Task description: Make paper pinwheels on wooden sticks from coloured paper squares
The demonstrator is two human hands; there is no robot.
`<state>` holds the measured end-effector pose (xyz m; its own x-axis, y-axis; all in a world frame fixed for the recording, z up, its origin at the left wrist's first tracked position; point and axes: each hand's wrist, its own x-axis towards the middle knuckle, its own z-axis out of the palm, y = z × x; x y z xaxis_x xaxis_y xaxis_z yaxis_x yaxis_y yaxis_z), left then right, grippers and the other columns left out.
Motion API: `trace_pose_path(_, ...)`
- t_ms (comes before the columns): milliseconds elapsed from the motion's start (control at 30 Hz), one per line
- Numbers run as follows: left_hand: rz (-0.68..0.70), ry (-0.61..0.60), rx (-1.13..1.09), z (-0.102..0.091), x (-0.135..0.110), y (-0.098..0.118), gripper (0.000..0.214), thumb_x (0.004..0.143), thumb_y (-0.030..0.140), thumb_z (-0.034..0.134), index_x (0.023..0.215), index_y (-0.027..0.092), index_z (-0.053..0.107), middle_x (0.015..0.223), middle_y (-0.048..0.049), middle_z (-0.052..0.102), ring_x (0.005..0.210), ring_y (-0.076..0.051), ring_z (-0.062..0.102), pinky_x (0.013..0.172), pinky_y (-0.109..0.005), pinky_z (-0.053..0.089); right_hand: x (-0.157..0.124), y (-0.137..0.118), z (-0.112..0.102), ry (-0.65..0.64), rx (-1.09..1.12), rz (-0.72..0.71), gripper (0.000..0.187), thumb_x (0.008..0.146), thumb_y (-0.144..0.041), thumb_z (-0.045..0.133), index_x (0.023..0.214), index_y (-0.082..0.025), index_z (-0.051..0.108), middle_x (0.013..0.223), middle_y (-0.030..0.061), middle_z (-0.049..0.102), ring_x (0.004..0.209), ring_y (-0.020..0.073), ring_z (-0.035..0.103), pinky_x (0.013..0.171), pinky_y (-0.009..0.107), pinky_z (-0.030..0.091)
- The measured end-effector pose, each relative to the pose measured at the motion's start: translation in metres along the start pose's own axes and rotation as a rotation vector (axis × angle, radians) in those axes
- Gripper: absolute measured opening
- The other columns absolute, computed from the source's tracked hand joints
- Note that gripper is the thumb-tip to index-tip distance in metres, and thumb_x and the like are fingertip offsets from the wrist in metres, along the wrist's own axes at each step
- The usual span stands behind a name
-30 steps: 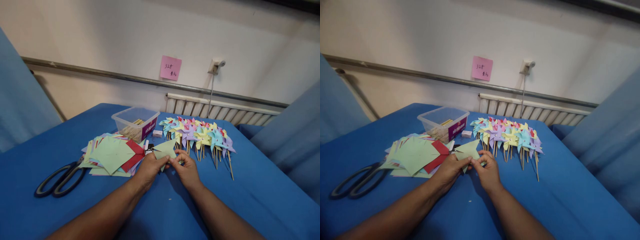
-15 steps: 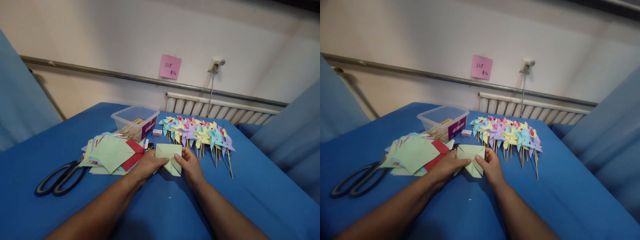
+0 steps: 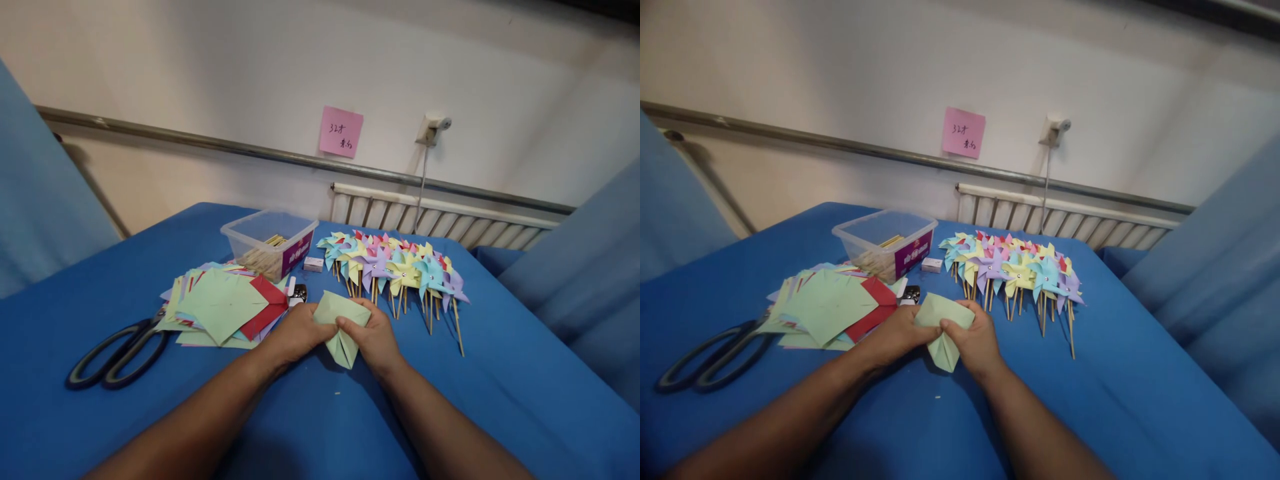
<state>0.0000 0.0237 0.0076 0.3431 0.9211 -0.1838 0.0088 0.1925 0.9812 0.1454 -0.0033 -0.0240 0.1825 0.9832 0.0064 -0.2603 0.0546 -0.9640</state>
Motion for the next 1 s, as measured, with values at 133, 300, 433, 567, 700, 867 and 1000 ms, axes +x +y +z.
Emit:
trace_pose_path(133, 0.025, 0.056, 0.142, 0.004, 0.003, -0.001, 0.029, 0.059, 0.027, 0.074, 0.085, 0.015, 0.069, 0.073, -0.0038, 0.07, 0.065, -0.019, 0.061, 0.057, -0.025, 0.043, 0.003, 0.004, 0.0, 0.074, 0.195, 0.064, 0.038, 0.058, -0.029, 0.081, 0.09, -0.016, 0.063, 0.076, 0.0024, 0.071, 0.062, 0.0171, 0.064, 0.061, 0.03, 0.052)
trace_pose_path(300, -0.077, -0.013, -0.188, 0.014, 0.0, -0.005, 0.036, 0.064, 0.03, 0.075, 0.095, 0.014, 0.067, 0.085, -0.0082, 0.071, 0.075, -0.019, 0.065, 0.066, -0.027, 0.046, 0.004, 0.006, -0.002, 0.091, 0.335, 0.064, 0.04, 0.063, -0.031, 0.079, 0.097, -0.015, 0.065, 0.088, 0.0075, 0.073, 0.071, 0.022, 0.068, 0.068, 0.036, 0.054)
trace_pose_path(433, -0.165, -0.038, -0.362, 0.021, -0.003, -0.008, 0.028, 0.065, 0.028, 0.076, 0.086, 0.012, 0.068, 0.086, -0.0103, 0.071, 0.076, -0.018, 0.065, 0.073, -0.029, 0.048, 0.002, 0.006, 0.0, 0.122, 0.336, 0.044, 0.04, 0.065, -0.031, 0.078, 0.1, -0.015, 0.065, 0.089, 0.0078, 0.073, 0.073, 0.0226, 0.068, 0.069, 0.037, 0.054)
trace_pose_path(567, -0.19, 0.028, -0.487, 0.024, -0.003, -0.011, 0.02, 0.062, 0.022, 0.077, 0.075, 0.013, 0.065, 0.078, -0.008, 0.07, 0.07, -0.017, 0.064, 0.071, -0.03, 0.049, -0.001, 0.006, 0.003, 0.118, 0.333, 0.033, 0.041, 0.065, -0.03, 0.078, 0.101, -0.015, 0.064, 0.089, 0.008, 0.073, 0.073, 0.0225, 0.068, 0.071, 0.037, 0.055)
trace_pose_path(700, -0.189, 0.053, -0.552, 0.026, -0.002, -0.013, 0.02, 0.06, 0.019, 0.078, 0.074, 0.012, 0.064, 0.07, -0.0057, 0.068, 0.065, -0.016, 0.063, 0.069, -0.03, 0.049, -0.002, 0.007, 0.005, 0.102, 0.327, 0.042, 0.038, 0.065, -0.029, 0.078, 0.097, -0.016, 0.064, 0.09, 0.007, 0.073, 0.075, 0.0216, 0.069, 0.073, 0.036, 0.054)
trace_pose_path(867, -0.169, 0.076, -0.524, 0.028, -0.003, -0.013, 0.021, 0.061, 0.022, 0.077, 0.076, 0.011, 0.066, 0.069, -0.0064, 0.069, 0.061, -0.016, 0.062, 0.064, -0.029, 0.05, -0.003, 0.009, 0.005, 0.099, 0.308, 0.06, 0.039, 0.064, -0.03, 0.079, 0.097, -0.017, 0.062, 0.086, 0.0051, 0.072, 0.072, 0.0203, 0.068, 0.07, 0.034, 0.054)
trace_pose_path(1000, -0.17, 0.092, -0.541, 0.022, -0.001, -0.008, 0.019, 0.065, 0.018, 0.074, 0.081, 0.01, 0.069, 0.073, -0.0088, 0.072, 0.064, -0.018, 0.065, 0.064, -0.029, 0.051, -0.004, 0.008, 0.002, 0.097, 0.218, 0.005, 0.04, 0.07, -0.033, 0.073, 0.105, -0.02, 0.058, 0.088, 0.0039, 0.07, 0.073, 0.0189, 0.065, 0.069, 0.033, 0.052)
